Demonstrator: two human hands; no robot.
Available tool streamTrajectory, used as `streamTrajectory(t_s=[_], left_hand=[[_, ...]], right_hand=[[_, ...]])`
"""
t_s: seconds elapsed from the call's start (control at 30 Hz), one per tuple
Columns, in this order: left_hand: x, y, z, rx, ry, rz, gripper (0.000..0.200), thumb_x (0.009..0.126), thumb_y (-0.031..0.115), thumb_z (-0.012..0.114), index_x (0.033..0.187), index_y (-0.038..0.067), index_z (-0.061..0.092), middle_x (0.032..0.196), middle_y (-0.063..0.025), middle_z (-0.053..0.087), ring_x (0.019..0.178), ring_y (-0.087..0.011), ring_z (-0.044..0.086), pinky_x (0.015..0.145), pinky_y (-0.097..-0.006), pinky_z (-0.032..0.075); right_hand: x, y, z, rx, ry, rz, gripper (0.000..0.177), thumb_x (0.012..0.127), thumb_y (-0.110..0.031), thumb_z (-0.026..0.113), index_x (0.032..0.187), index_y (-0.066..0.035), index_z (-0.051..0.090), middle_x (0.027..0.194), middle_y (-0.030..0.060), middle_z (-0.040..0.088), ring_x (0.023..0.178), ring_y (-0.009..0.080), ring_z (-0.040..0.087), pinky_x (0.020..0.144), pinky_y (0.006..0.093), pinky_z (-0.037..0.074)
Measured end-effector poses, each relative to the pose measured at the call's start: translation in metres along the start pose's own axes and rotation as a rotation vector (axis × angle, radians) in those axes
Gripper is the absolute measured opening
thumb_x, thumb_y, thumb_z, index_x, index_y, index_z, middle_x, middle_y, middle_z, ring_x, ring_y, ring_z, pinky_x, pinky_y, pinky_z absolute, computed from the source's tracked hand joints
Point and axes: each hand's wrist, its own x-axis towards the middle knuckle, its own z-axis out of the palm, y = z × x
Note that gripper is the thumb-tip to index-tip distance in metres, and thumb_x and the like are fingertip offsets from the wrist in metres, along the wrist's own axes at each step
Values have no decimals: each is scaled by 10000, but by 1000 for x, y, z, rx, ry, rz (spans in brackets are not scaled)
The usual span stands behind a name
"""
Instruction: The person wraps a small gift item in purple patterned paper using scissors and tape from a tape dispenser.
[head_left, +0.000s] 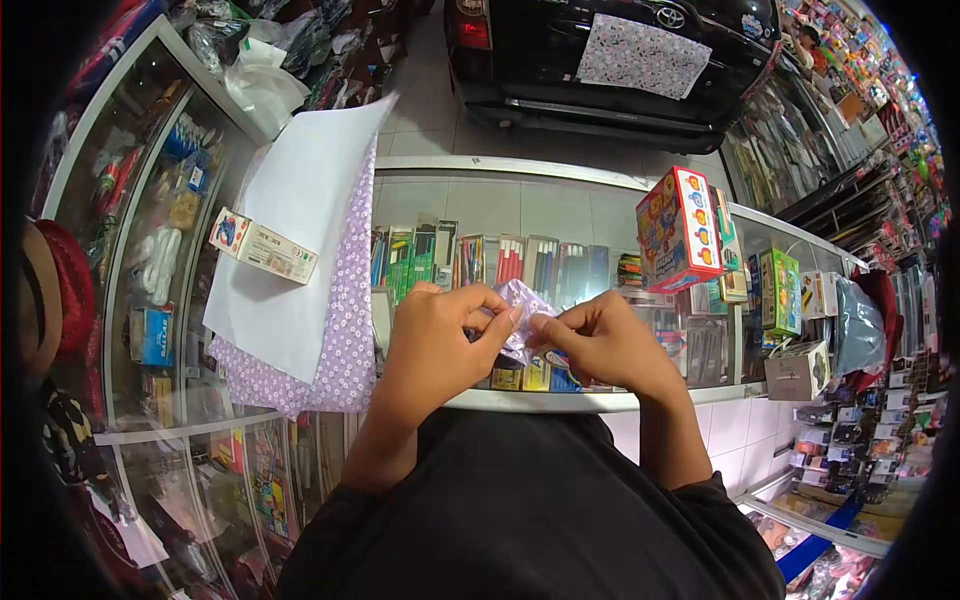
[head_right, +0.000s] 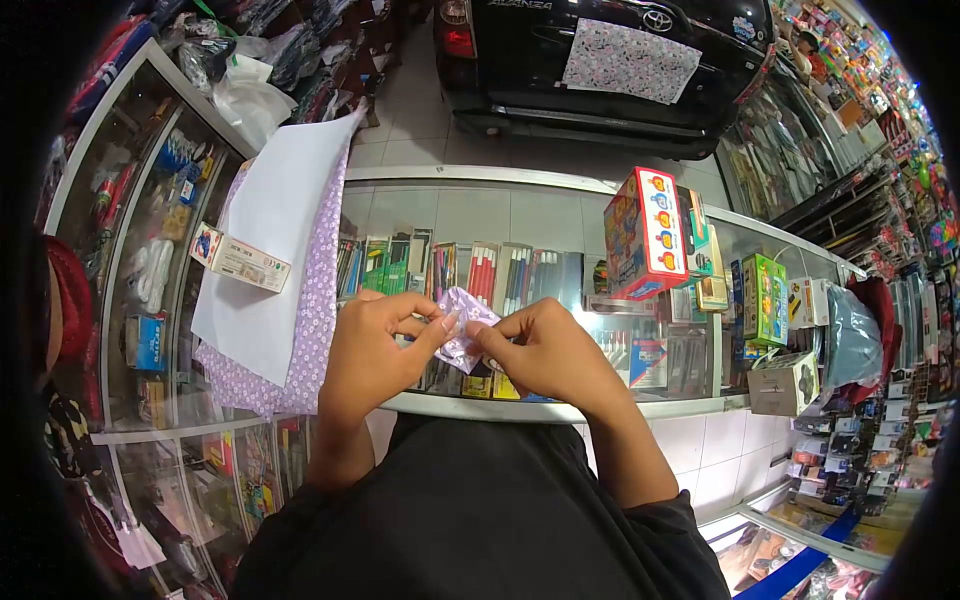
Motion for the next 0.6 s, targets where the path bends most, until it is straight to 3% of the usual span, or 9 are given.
streamTrajectory(t_s=[0.1,0.2,0.27,0.37,0.4,0.47,0.6], left_hand=[[2,2,-3,-16,-9,-15,203,872,274,791,833,80,746,707,-104,749,626,-267,636,808,-368,455],[4,5,-5,-82,-60,-88,201,877,255,788,840,61,751,709,-121,748,574,-234,645,718,-350,484],[4,4,-4,-127,-70,-131,207,887,239,779,852,36,754,701,-135,745,521,-172,646,574,-318,480],[6,1,-5,-128,-74,-93,217,893,228,770,862,14,759,688,-139,741,495,-121,633,478,-298,450],[6,3,-6,-128,-77,-93,217,893,228,770,862,14,759,688,-139,741,495,-121,633,478,-298,450],[8,9,-9,-119,-104,-159,215,889,220,768,865,6,765,669,-127,737,505,-106,625,506,-293,466],[13,10,-10,-79,-145,-215,217,886,206,764,848,-7,768,645,-119,728,514,-90,619,520,-283,474]], right_hand=[[0,-3,-2,-73,-19,-36,425,987,-364,705,835,22,793,479,15,534,431,61,491,437,265,355],[3,0,-3,-38,-50,-24,424,969,-368,726,821,24,792,478,20,550,431,57,485,432,263,351],[5,-3,2,18,19,23,432,954,-383,742,801,19,791,467,24,540,430,57,463,437,267,355],[8,2,5,-75,66,10,435,944,-391,751,783,11,794,458,33,534,423,67,482,441,280,372],[7,1,4,-73,67,12,435,944,-391,751,783,11,794,458,33,534,423,67,482,441,280,372],[7,-3,1,-186,19,-17,378,954,-344,756,881,23,810,600,60,688,424,59,521,417,254,385],[4,-15,-3,-192,-10,23,411,943,-378,761,872,24,810,621,63,700,437,67,551,421,256,399]])
